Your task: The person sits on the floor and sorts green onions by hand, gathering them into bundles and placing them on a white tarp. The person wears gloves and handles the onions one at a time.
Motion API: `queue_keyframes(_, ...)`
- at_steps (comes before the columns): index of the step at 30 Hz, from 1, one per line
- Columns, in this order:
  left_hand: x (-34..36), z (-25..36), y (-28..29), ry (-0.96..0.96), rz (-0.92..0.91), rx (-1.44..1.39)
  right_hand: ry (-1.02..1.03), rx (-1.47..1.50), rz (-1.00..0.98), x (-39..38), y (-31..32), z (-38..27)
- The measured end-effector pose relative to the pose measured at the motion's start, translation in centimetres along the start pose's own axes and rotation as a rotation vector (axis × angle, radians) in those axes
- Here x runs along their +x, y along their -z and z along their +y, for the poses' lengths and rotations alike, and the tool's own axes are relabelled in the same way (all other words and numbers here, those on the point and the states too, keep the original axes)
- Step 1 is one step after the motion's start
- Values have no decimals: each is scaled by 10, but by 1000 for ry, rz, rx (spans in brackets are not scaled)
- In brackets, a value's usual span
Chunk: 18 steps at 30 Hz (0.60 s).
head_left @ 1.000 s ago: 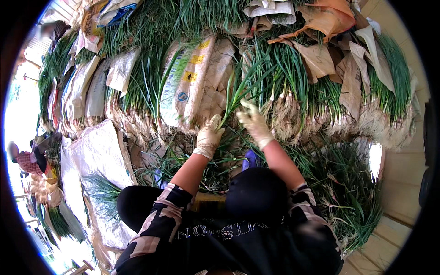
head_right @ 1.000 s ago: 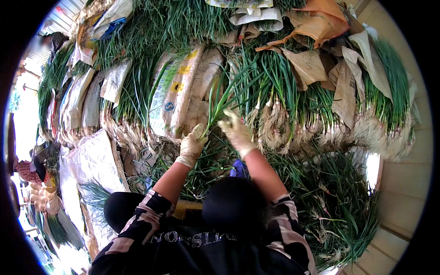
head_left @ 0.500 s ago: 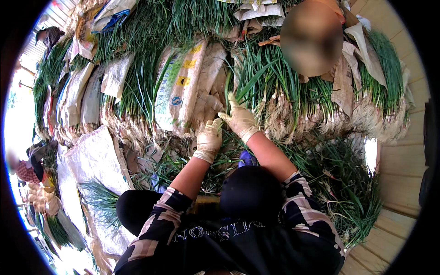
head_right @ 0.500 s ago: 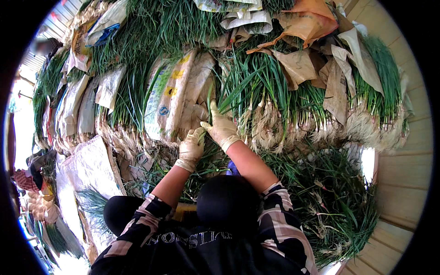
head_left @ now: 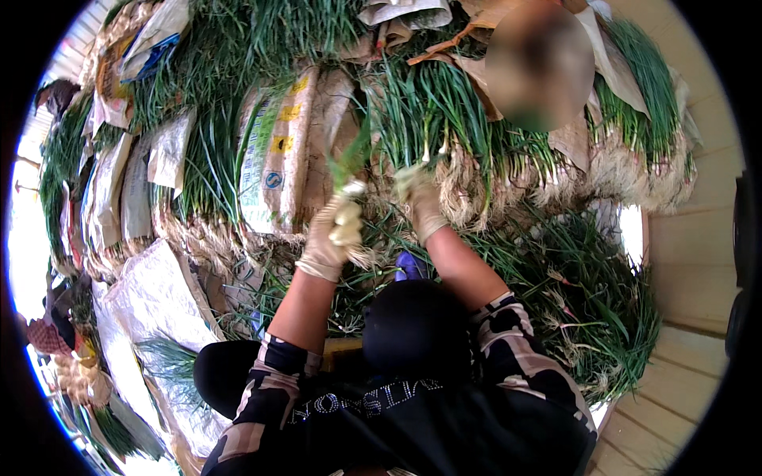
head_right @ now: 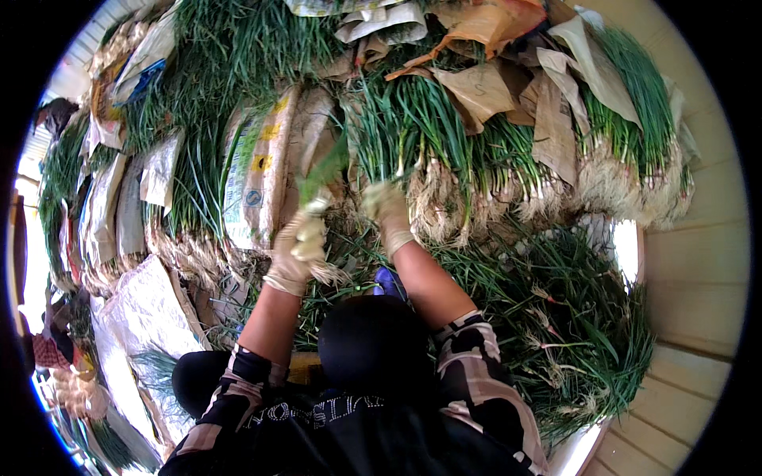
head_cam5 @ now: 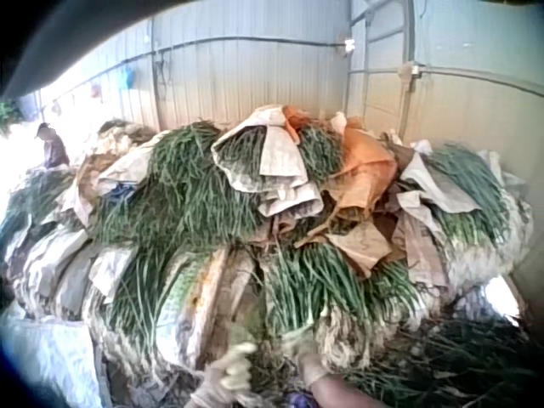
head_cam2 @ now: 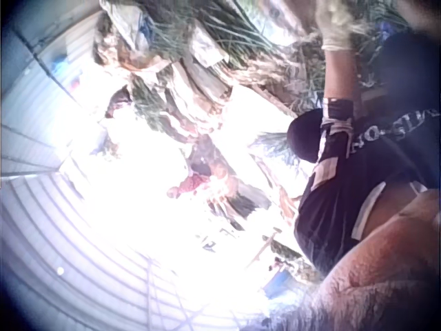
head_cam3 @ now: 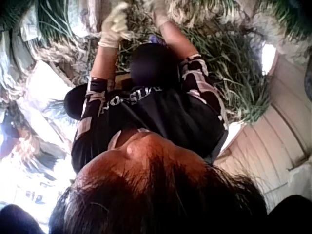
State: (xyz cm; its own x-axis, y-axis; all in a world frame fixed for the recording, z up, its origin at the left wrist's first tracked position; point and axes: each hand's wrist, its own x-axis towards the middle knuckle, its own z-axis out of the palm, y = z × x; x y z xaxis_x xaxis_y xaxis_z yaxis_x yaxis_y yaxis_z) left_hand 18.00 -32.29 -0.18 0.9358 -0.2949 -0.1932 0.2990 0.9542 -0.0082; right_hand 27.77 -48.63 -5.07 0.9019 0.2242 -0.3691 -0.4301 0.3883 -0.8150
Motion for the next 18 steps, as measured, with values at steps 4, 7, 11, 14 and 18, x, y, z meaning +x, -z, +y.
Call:
queue_keyframes(4,-5,39,-12,-232,-364,-72,-69,-924,-894,-26,42,33)
queue_keyframes(7,-17,47,-31,-258,-217,-59,33,-378,176,-24,113,3)
queue_keyframes(11,-15,41,2,-101,76,237,-143,-537,698,-8,189,-4)
queue_keyframes(14,-8,21,20,-70,270,575,-132,-590,671,2,186,7)
queue_keyframes(18,1,2,17,10,308,890,115,-517,494,-21,139,15)
